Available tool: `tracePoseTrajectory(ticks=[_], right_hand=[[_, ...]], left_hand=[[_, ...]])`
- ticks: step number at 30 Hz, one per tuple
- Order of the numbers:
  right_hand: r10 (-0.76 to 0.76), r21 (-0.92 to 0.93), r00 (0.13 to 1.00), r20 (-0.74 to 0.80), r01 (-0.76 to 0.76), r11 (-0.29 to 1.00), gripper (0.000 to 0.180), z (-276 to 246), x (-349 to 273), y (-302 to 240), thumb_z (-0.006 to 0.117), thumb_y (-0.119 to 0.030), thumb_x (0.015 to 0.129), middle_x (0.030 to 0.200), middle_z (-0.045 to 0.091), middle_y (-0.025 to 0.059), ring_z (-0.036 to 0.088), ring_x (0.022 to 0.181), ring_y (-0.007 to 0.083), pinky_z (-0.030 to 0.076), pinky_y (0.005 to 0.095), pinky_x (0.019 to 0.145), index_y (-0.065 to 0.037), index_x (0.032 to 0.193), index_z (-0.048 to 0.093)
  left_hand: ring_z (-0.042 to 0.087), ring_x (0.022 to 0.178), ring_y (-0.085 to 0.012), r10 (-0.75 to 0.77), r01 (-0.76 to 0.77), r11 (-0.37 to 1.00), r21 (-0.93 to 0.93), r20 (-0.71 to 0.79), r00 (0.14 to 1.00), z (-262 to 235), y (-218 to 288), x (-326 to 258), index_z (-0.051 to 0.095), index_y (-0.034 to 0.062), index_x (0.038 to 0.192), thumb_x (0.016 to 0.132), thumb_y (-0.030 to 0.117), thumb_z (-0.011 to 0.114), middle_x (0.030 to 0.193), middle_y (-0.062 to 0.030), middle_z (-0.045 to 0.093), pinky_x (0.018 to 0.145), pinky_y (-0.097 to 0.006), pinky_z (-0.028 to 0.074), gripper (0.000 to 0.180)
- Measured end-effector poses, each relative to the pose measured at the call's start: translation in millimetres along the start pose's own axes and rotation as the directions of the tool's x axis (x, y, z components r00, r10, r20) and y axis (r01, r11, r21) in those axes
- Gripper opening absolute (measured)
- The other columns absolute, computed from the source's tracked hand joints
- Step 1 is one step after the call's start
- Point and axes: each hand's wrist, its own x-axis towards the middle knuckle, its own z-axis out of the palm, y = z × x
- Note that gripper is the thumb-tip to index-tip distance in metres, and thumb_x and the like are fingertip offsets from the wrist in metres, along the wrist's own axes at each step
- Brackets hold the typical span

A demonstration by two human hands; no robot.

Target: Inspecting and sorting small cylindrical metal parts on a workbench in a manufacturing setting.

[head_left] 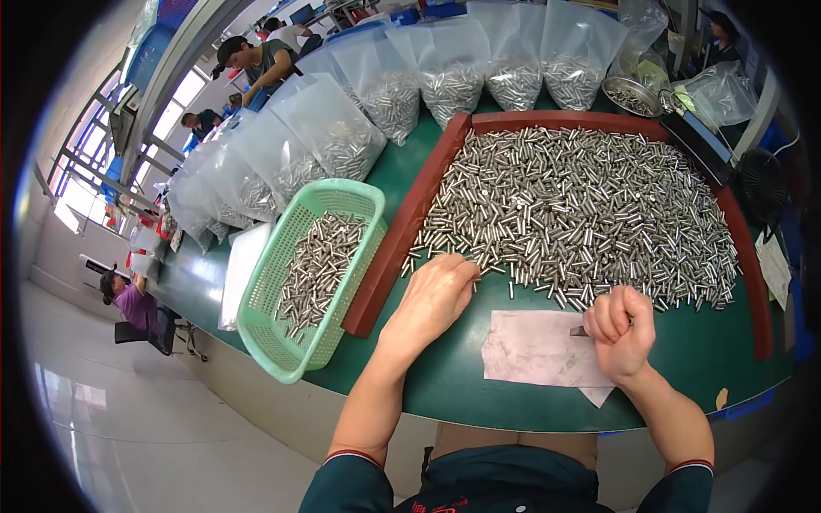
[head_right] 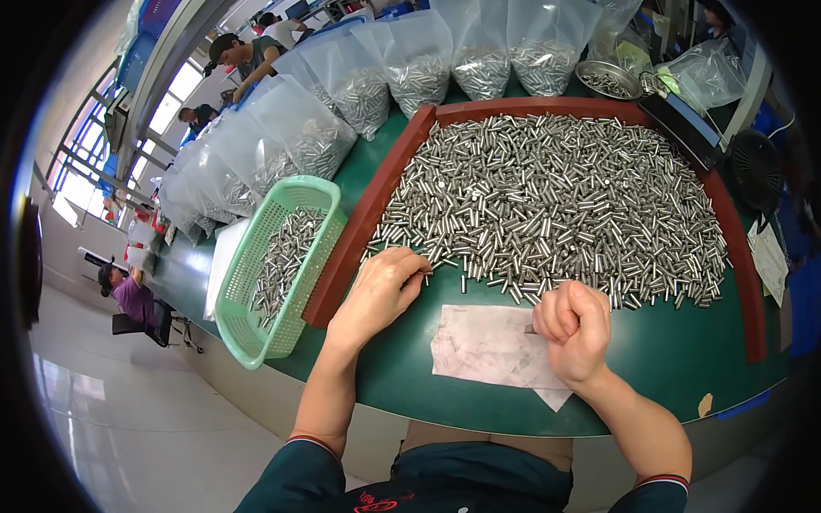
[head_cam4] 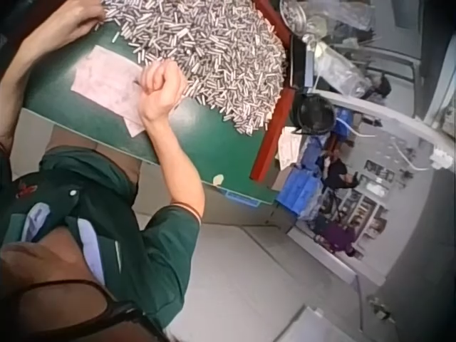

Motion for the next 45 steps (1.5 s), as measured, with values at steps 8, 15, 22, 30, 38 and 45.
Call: tracePoseTrajectory(ticks=[8, 15, 22, 30, 38, 45], right_hand=[[0.0, 0.001, 1.0, -0.005, 0.0, 1.0, 0.039, 0, 0, 1, 0.034, -0.022, 0.086, 0.041, 0.025, -0.0005, 0.017, 0.037, 0.0083, 0.018, 0.0247, 0.038, -0.01, 0.049, 0.028], [0.01, 0.008, 1.0, -0.024, -0.01, 1.0, 0.039, 0, 2, 0, 0.035, -0.022, 0.086, 0.04, 0.024, -0.0006, 0.017, 0.037, 0.0084, 0.017, 0.0248, 0.038, -0.011, 0.049, 0.028], [0.016, 0.009, 0.999, -0.029, -0.016, 1.0, 0.039, 0, 2, 0, 0.035, -0.022, 0.085, 0.04, 0.025, -0.0005, 0.017, 0.037, 0.0084, 0.018, 0.0246, 0.038, -0.011, 0.049, 0.028], [0.023, 0.007, 0.999, -0.032, -0.023, 1.0, 0.038, -1, -2, -3, 0.034, -0.02, 0.085, 0.041, 0.025, -0.0003, 0.018, 0.038, 0.0083, 0.018, 0.0242, 0.038, -0.01, 0.049, 0.028], [0.022, -0.022, 1.0, -0.008, -0.022, 1.0, 0.04, 2, 5, 0, 0.034, -0.021, 0.086, 0.04, 0.024, -0.0008, 0.018, 0.038, 0.0091, 0.018, 0.025, 0.039, -0.011, 0.048, 0.027], [0.038, -0.029, 0.999, -0.014, -0.038, 0.999, 0.04, -1, 3, -6, 0.035, -0.021, 0.085, 0.041, 0.026, 0.0001, 0.02, 0.039, 0.01, 0.02, 0.0253, 0.041, -0.01, 0.048, 0.027]], left_hand=[[0.052, 0.071, -0.0266, -0.009, 0.006, 0.999, 0.038, 0.078, 0.997, -1, 0, -2, 0.054, 0.0014, 0.074, 0.066, 0.0, 0.056, 0.072, -0.0094, 0.052, 0.062, -0.036, 0.042, 0.009], [0.051, 0.071, -0.0252, -0.006, 0.0, 0.998, 0.055, 0.112, 0.994, -2, 2, -2, 0.054, 0.0012, 0.073, 0.065, 0.002, 0.058, 0.071, -0.0089, 0.051, 0.062, -0.036, 0.042, 0.009], [0.051, 0.067, -0.0246, 0.051, -0.053, 0.992, -0.117, -0.02, 0.999, -3, 15, 5, 0.052, 0.001, 0.07, 0.064, 0.001, 0.058, 0.07, -0.0082, 0.052, 0.059, -0.033, 0.042, 0.009], [0.049, 0.067, -0.023, 0.206, -0.189, 0.94, -0.285, 0.03, 0.978, 31, 57, 3, 0.052, 0.0032, 0.072, 0.064, 0.003, 0.06, 0.071, -0.007, 0.048, 0.059, -0.033, 0.04, 0.01], [0.046, 0.065, -0.0215, 0.208, -0.208, 0.978, -0.033, -0.021, 0.978, 49, 70, 2, 0.053, 0.0056, 0.07, 0.062, 0.003, 0.061, 0.069, -0.0056, 0.045, 0.058, -0.032, 0.036, 0.012], [0.047, 0.065, -0.0216, 0.186, -0.175, 0.976, -0.128, 0.078, 0.979, 45, 76, 4, 0.058, 0.0031, 0.083, 0.065, 0.007, 0.065, 0.072, -0.0058, 0.049, 0.058, -0.032, 0.037, 0.02]])
